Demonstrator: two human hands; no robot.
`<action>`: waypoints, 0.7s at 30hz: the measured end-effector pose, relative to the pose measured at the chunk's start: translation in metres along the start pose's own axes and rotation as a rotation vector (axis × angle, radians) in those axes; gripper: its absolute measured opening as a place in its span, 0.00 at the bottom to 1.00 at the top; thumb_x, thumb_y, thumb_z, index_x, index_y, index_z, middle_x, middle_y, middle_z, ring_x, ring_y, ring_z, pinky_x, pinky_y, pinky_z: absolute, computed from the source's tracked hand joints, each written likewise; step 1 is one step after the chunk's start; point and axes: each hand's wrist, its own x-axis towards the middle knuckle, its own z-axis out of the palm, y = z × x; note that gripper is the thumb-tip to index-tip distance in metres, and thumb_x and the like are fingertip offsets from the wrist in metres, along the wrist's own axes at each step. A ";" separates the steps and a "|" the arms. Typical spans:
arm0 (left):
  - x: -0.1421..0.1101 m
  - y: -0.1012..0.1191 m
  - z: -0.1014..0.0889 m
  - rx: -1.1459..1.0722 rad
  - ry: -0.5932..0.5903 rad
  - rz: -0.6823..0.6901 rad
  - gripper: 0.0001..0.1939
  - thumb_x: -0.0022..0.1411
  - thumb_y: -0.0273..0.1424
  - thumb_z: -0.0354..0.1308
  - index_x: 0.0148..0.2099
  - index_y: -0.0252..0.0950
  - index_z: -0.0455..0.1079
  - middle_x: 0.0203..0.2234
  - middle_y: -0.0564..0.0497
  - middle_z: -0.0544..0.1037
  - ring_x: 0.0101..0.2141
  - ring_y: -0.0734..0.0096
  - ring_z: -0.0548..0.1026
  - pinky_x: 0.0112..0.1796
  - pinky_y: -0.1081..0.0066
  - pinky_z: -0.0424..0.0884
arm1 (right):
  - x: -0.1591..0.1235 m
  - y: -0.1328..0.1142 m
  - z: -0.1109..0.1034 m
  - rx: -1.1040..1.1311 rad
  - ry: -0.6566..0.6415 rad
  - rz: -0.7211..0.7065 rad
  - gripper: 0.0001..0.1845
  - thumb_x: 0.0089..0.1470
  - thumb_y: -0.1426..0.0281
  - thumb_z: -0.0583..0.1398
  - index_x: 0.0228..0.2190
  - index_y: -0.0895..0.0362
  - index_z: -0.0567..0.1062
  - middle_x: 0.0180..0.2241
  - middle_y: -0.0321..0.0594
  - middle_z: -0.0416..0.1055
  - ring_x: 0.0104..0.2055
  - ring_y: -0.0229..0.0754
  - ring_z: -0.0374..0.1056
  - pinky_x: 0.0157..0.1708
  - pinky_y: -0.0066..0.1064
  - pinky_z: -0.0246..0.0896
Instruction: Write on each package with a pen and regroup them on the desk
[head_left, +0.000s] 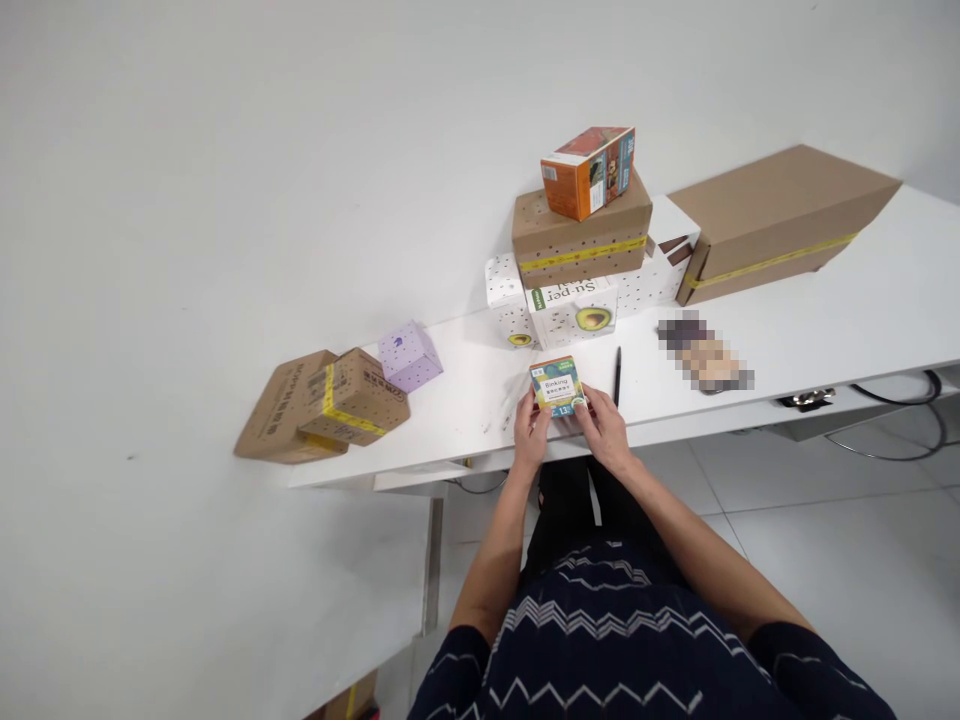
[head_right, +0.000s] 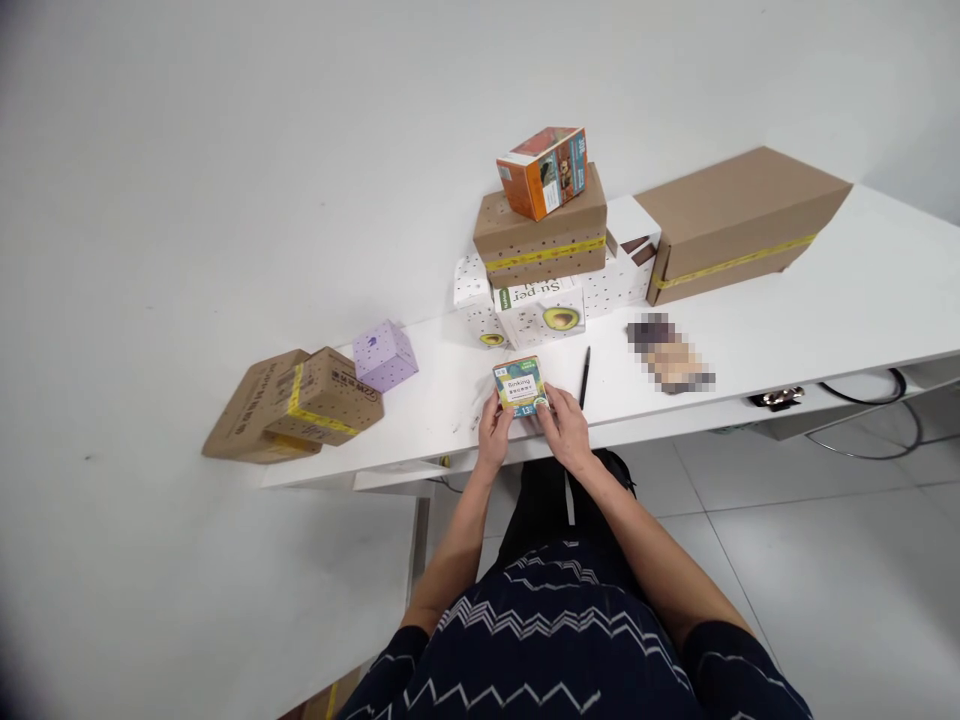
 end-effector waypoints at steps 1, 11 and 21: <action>-0.001 -0.001 0.000 -0.003 0.001 0.007 0.32 0.62 0.48 0.54 0.64 0.39 0.60 0.58 0.41 0.66 0.55 0.59 0.69 0.53 0.63 0.69 | 0.000 0.000 0.000 0.001 -0.001 -0.006 0.25 0.63 0.57 0.50 0.55 0.56 0.67 0.51 0.50 0.68 0.50 0.48 0.66 0.49 0.42 0.65; -0.006 -0.015 0.000 -0.083 0.017 0.068 0.30 0.59 0.42 0.60 0.61 0.39 0.62 0.56 0.41 0.68 0.51 0.58 0.71 0.51 0.60 0.70 | -0.005 0.010 -0.003 0.023 0.003 -0.107 0.21 0.61 0.64 0.54 0.54 0.55 0.68 0.51 0.49 0.70 0.51 0.49 0.67 0.51 0.45 0.65; -0.003 -0.006 -0.003 -0.251 0.177 -0.037 0.21 0.59 0.45 0.54 0.46 0.36 0.72 0.41 0.45 0.77 0.43 0.62 0.75 0.44 0.63 0.71 | -0.004 0.004 -0.006 0.089 -0.007 0.044 0.14 0.60 0.63 0.51 0.39 0.55 0.73 0.41 0.45 0.73 0.46 0.48 0.68 0.49 0.45 0.63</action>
